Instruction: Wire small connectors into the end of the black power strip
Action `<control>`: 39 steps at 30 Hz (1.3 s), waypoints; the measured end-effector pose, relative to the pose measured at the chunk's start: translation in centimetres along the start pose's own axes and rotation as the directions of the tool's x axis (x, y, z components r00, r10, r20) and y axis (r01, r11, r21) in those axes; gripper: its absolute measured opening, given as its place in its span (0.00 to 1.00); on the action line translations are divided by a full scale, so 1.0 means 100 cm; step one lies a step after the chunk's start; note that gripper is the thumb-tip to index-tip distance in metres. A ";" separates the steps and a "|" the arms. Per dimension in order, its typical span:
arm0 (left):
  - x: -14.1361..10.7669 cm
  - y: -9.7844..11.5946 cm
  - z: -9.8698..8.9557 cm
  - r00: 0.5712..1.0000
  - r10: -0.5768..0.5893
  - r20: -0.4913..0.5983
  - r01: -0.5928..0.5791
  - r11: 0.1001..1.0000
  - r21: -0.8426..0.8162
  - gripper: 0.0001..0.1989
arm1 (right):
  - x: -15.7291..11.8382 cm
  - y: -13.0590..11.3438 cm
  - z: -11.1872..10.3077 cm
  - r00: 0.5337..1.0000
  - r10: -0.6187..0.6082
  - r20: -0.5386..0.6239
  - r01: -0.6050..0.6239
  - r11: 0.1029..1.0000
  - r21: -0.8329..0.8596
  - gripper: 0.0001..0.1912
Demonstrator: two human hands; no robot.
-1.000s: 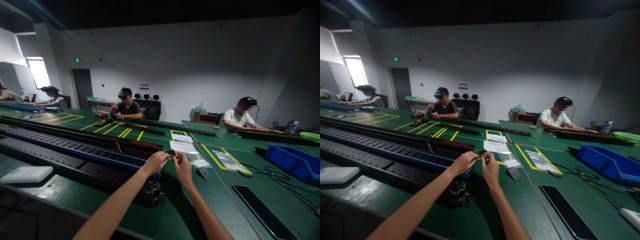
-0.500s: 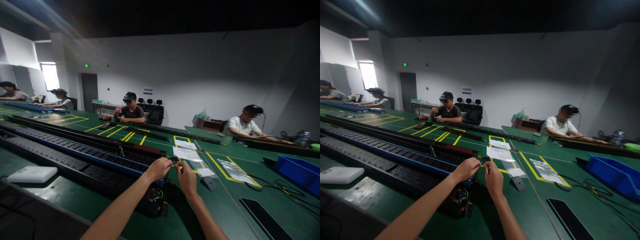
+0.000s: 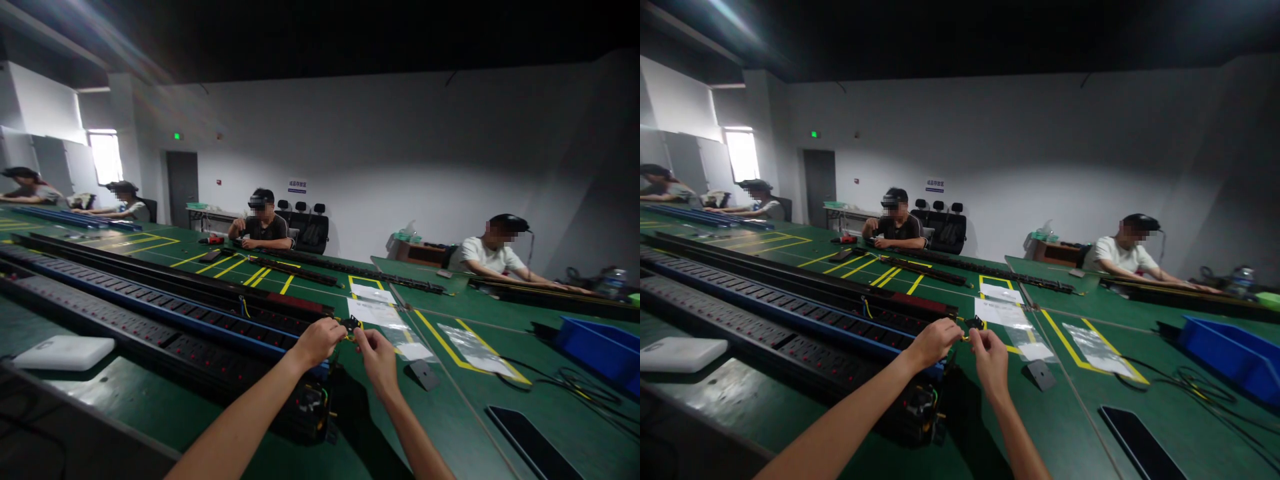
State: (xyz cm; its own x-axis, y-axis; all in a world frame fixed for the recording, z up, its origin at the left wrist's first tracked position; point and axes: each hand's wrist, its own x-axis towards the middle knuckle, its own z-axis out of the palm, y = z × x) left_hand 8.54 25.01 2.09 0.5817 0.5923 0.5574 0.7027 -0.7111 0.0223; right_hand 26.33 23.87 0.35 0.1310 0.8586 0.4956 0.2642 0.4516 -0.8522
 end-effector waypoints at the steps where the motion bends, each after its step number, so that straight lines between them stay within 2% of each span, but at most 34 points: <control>1: 0.000 0.000 -0.001 1.000 0.014 0.012 -0.014 1.000 0.018 0.09 | 0.001 0.001 0.000 1.000 0.010 0.003 -0.010 1.000 0.015 0.24; 6: -0.001 0.002 -0.007 0.994 0.065 0.086 -0.076 0.988 0.133 0.11 | 0.002 0.006 0.001 0.999 0.044 0.018 -0.046 0.996 0.081 0.24; 10: 0.000 0.004 -0.010 0.990 0.087 0.112 -0.107 0.976 0.192 0.10 | 0.001 0.008 0.003 0.999 0.050 0.008 -0.050 0.996 0.071 0.24; 17: 0.001 0.006 -0.007 0.998 0.050 0.024 -0.054 0.978 0.200 0.07 | 0.001 -0.002 -0.002 0.999 -0.017 -0.040 0.014 0.996 -0.088 0.23; 21: 0.001 0.005 -0.004 0.998 0.054 -0.015 -0.051 0.984 0.173 0.08 | 0.002 -0.004 -0.001 0.996 0.071 -0.049 -0.071 0.997 -0.011 0.24; 26: 0.001 0.000 -0.003 0.994 0.107 0.011 -0.107 0.974 0.199 0.08 | 0.002 -0.002 0.001 0.990 0.130 -0.053 -0.125 0.988 0.090 0.24; 34: 0.002 -0.001 -0.001 0.982 0.187 -0.009 -0.178 0.948 0.264 0.08 | 0.004 0.002 0.004 0.994 0.083 -0.066 -0.070 0.980 0.185 0.22; 39: 0.002 0.001 -0.003 0.995 0.095 -0.019 -0.089 0.978 0.186 0.07 | 0.004 0.004 0.008 0.995 0.043 -0.095 -0.034 0.995 0.097 0.21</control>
State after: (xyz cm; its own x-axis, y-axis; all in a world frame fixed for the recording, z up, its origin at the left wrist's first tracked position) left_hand 8.57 24.91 2.47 0.6376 0.5151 0.5728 0.7119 -0.6782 -0.1826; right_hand 25.75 24.55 0.08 0.2326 0.8502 0.4722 0.1653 0.4439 -0.8807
